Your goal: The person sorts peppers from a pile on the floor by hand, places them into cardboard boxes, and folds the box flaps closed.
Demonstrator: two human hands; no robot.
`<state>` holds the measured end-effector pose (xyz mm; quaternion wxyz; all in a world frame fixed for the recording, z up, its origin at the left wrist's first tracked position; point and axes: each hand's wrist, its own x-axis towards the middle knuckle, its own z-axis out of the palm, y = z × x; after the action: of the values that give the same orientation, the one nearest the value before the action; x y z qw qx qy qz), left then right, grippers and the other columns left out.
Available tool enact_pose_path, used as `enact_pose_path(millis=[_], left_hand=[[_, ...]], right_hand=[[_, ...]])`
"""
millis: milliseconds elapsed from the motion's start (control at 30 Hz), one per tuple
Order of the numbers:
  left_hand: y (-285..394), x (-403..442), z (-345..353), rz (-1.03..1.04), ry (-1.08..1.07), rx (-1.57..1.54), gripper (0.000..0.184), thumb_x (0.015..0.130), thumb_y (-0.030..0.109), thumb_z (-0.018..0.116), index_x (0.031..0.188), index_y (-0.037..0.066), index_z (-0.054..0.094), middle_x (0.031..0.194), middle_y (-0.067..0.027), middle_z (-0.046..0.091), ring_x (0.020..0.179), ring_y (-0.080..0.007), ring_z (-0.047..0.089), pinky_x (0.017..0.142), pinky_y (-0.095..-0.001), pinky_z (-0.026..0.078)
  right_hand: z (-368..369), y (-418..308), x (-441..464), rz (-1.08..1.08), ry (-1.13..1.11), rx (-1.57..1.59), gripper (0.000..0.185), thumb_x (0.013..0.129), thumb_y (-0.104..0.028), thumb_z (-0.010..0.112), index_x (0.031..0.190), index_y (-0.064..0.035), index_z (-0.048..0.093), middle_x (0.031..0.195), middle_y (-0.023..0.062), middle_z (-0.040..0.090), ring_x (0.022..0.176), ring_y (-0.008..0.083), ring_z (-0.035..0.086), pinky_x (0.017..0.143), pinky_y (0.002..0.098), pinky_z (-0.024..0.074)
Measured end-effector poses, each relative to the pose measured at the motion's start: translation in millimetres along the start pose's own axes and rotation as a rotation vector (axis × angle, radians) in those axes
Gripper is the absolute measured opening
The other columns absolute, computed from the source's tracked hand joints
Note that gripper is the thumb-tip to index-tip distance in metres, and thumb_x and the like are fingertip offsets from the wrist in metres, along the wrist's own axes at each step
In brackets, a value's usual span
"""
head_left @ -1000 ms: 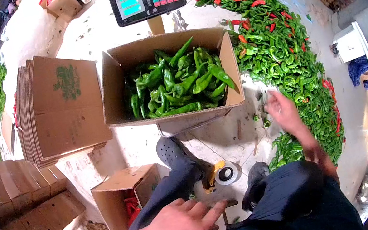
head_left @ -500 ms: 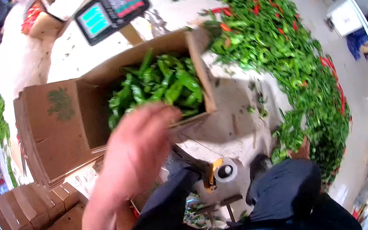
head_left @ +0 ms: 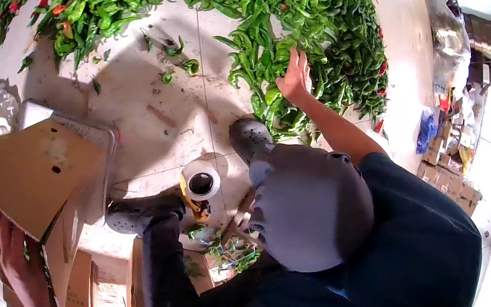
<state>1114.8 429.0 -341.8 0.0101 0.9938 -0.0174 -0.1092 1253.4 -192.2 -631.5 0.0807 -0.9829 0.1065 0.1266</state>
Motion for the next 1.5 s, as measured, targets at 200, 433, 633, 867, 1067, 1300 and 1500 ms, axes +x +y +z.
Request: enact_pose_path(millis=[200, 433, 633, 867, 1067, 1300, 1500], left_hand=[[55, -20, -40, 0.07, 0.061, -0.152, 0.034, 0.084, -0.007, 0.061, 0.116, 0.001, 0.068, 0.13, -0.0166, 0.064, 0.121, -0.0375, 0.06, 0.102, -0.0475, 0.048], [228, 18, 92, 0.296, -0.553, -0.626, 0.037, 0.082, 0.007, 0.073, 0.118, 0.002, 0.064, 0.116, -0.0194, 0.067, 0.105, -0.0378, 0.066, 0.088, -0.0438, 0.053], [262, 11, 119, 0.404, -0.612, -0.793, 0.041, 0.083, 0.016, 0.073, 0.12, 0.002, 0.062, 0.111, -0.0174, 0.068, 0.1, -0.0393, 0.065, 0.086, -0.0482, 0.053], [221, 0, 14, 0.125, -0.304, -0.552, 0.049, 0.079, 0.008, 0.077, 0.125, 0.001, 0.061, 0.12, -0.0204, 0.066, 0.108, -0.0394, 0.064, 0.093, -0.0458, 0.052], [224, -85, -63, 0.106, -0.257, -0.54, 0.054, 0.073, 0.011, 0.08, 0.124, 0.003, 0.062, 0.12, -0.0182, 0.064, 0.109, -0.0374, 0.064, 0.092, -0.0454, 0.053], [234, -177, -99, 0.14, -0.135, -0.656, 0.053, 0.075, 0.021, 0.082, 0.122, 0.004, 0.063, 0.119, -0.0149, 0.067, 0.109, -0.0351, 0.066, 0.089, -0.0449, 0.054], [205, -202, -60, 0.0, 0.019, -0.678, 0.054, 0.08, 0.022, 0.08, 0.126, 0.004, 0.06, 0.104, -0.0164, 0.068, 0.094, -0.0336, 0.069, 0.078, -0.0395, 0.056]], right_hand=[[-10, 22, 13, -0.08, 0.039, 0.134, 0.068, 0.073, -0.014, 0.078, 0.136, -0.01, 0.052, 0.134, 0.0238, 0.053, 0.123, 0.0412, 0.054, 0.103, 0.0462, 0.0474], [-39, 62, 51, 0.133, -0.277, 0.704, 0.046, 0.074, -0.012, 0.078, 0.117, -0.0023, 0.066, 0.1, 0.0088, 0.07, 0.088, 0.0205, 0.067, 0.084, 0.0345, 0.053], [-93, 72, 68, -0.007, -0.65, 1.17, 0.044, 0.081, 0.001, 0.068, 0.124, 0.0002, 0.061, 0.107, 0.0178, 0.071, 0.096, 0.0234, 0.069, 0.081, 0.0335, 0.0562], [-186, -57, 27, 0.063, -1.003, 1.793, 0.044, 0.084, 0.003, 0.062, 0.126, -0.0085, 0.058, 0.128, 0.0197, 0.063, 0.122, 0.0419, 0.063, 0.089, 0.0425, 0.0604], [-199, -174, 27, -0.392, -1.407, 1.802, 0.044, 0.09, 0.001, 0.057, 0.133, -0.0051, 0.054, 0.137, 0.0263, 0.055, 0.131, 0.0489, 0.052, 0.086, 0.0427, 0.0616], [-270, -356, -57, -0.803, -1.342, 1.275, 0.046, 0.094, -0.009, 0.059, 0.139, -0.0003, 0.052, 0.131, 0.0277, 0.063, 0.115, 0.0304, 0.067, 0.077, 0.0261, 0.0604], [-313, -461, -153, -0.943, -1.508, 1.184, 0.035, 0.087, 0.0, 0.065, 0.122, 0.0003, 0.065, 0.112, 0.0158, 0.073, 0.1, 0.0226, 0.072, 0.091, 0.0336, 0.0583]])
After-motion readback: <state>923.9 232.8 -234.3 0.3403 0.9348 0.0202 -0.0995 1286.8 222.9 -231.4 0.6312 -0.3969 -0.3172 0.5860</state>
